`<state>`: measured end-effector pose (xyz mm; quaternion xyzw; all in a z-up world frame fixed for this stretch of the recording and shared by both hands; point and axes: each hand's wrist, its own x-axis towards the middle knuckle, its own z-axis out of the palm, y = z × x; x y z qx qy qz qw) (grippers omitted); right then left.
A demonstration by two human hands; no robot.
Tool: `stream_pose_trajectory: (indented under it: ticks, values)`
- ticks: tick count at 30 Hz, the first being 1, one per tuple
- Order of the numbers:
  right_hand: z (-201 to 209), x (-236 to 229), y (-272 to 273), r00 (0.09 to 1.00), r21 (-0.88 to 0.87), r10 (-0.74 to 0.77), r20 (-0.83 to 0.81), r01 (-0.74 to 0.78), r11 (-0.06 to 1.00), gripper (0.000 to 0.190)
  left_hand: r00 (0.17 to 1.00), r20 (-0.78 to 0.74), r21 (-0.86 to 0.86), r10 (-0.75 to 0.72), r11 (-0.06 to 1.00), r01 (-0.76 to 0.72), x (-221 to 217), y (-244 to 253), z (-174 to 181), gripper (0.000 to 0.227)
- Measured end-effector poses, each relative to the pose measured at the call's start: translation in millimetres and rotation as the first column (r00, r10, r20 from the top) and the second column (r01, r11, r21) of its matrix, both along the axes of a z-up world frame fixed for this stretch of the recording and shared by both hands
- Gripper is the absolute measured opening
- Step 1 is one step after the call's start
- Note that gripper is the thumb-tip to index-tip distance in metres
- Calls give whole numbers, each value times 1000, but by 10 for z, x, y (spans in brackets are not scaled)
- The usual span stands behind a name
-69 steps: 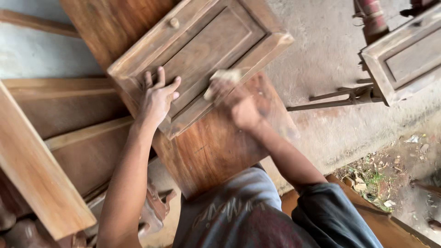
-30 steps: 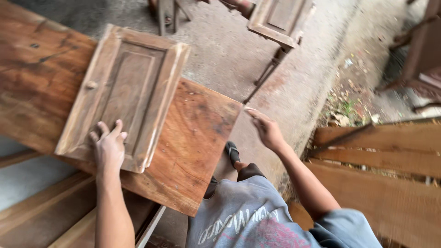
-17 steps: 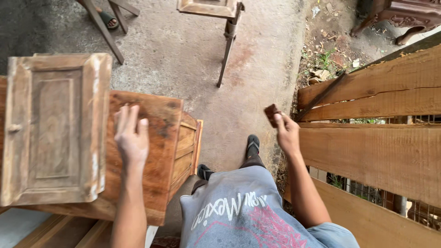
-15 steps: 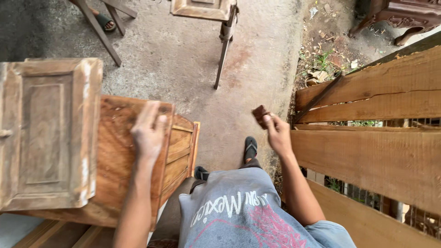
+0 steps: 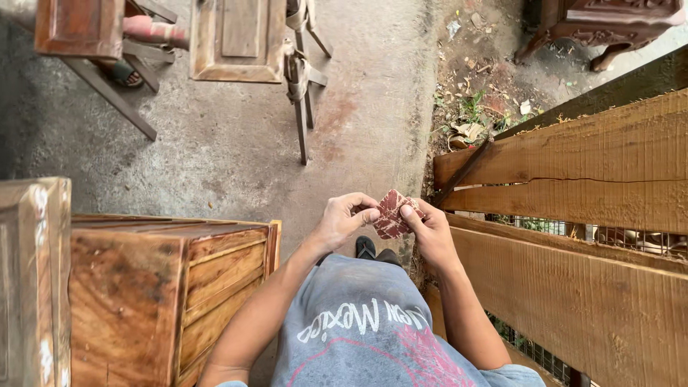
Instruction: The person sands wooden furniture components by hand with a piece of sandpaper and using a power sander.
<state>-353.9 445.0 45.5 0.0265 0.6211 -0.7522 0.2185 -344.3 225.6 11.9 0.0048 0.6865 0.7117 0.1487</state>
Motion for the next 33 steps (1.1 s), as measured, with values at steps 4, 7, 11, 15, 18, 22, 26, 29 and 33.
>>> stream_pose_trajectory:
  ticks: [4,7,11,15,18,22,26,29,33]
  values:
    - [-1,-478,51,998,63,-53,-20,54,997,34,998,56,6,9,1000,-9,-551,65,-8,20]
    - [-16,-911,34,991,63,-134,-25,135,989,43,994,105,51,-13,999,8,-1062,111,-27,22]
    - [-101,-1649,98,978,94,-210,2,209,973,54,979,144,262,-143,960,102,-1888,160,-183,37]
    - [-70,-2563,149,962,133,-271,10,267,954,53,974,145,208,-173,968,141,-2858,278,-323,32]
    - [184,-3225,134,963,219,-252,-97,268,938,52,988,59,191,-142,973,128,-3729,316,-235,29]
    - [406,-3911,158,950,252,-299,-86,311,916,49,983,50,51,-179,983,176,-4358,342,-103,24]
    - [340,-4640,135,925,156,-377,46,366,917,49,981,74,262,-179,953,155,-5193,447,-164,23]
    - [53,-5223,260,948,111,-318,16,314,943,49,985,116,383,-125,921,72,-5711,525,-369,24]
    - [-301,-6220,417,977,113,-214,-11,214,970,50,991,126,372,-41,928,-9,-6566,513,-457,25]
